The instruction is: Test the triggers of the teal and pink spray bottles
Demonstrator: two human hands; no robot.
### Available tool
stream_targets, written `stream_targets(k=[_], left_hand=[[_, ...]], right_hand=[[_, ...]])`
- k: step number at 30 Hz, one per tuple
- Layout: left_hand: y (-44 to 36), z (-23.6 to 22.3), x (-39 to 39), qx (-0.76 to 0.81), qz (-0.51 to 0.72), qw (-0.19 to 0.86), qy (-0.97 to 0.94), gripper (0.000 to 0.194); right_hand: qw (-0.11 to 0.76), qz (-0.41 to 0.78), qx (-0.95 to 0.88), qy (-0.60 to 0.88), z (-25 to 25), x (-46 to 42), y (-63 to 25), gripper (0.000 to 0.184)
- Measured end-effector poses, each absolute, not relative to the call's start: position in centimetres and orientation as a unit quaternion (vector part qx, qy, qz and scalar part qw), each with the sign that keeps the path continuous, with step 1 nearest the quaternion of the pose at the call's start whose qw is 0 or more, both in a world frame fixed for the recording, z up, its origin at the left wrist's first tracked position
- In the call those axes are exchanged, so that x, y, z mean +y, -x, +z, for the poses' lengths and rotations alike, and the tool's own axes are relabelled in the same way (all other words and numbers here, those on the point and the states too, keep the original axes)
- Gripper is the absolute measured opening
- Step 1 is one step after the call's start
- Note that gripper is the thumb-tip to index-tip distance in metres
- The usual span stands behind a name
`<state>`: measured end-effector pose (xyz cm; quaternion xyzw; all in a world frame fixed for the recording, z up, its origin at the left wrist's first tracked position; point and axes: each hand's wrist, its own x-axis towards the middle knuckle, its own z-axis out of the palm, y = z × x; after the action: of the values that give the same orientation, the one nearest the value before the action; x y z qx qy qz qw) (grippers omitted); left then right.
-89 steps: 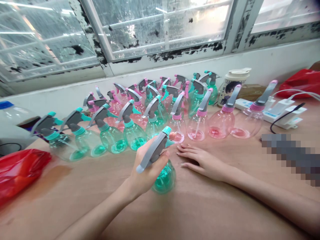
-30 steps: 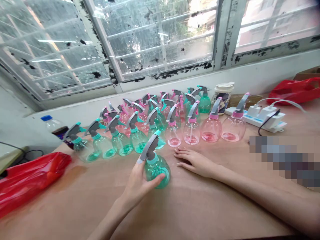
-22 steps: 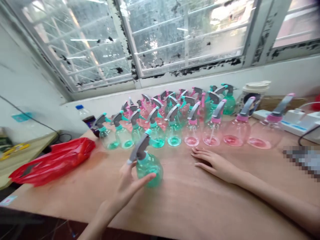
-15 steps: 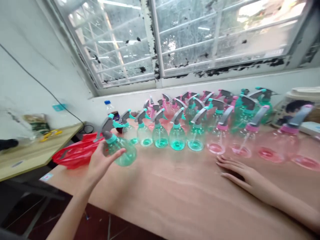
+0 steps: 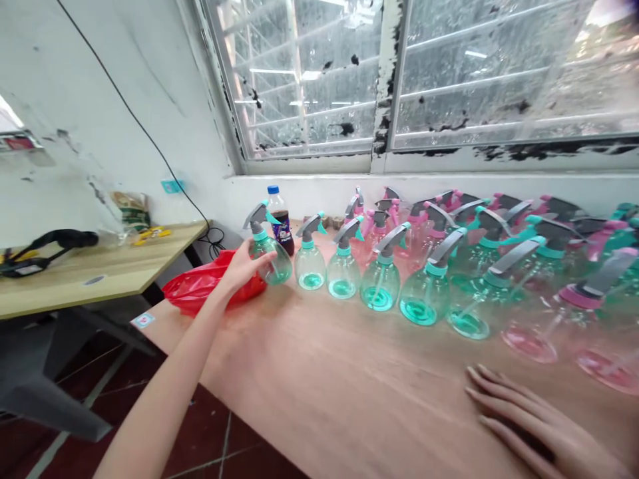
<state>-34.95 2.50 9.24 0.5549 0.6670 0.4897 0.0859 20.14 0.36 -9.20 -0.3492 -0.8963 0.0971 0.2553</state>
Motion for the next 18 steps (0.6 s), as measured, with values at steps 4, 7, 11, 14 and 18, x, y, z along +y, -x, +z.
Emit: stream_targets(k=[4,7,11,14,18], left_hand=[[35.1,8.4,3.4,0.652,0.49,0.095,-0.57,0.05],[35.2,7.9,3.9,0.648,0.479,0.104,-0.583,0.051],[35.4,7.6,4.7,0.646,0.459,0.114,-0.599,0.057],[35.5,7.6,5.1,0.642,0.445,0.115,-0.614,0.062],[35.5,7.8,5.6,0.642,0.424,0.126,-0.626,0.063]], right_hand=[[0.227,0.119,-0.928,0.27,-4.9,-0.1,-9.5,0.036],[0.234,0.148,-0.94,0.199,-2.9,0.5,-2.4,0.036],[0.247,0.155,-0.945,0.148,-2.0,1.6,4.4,0.036],[0.276,0.153,-0.937,0.149,-1.8,2.8,7.6,0.03],[0.295,0.156,-0.927,0.173,-1.6,4.4,9.4,0.024]])
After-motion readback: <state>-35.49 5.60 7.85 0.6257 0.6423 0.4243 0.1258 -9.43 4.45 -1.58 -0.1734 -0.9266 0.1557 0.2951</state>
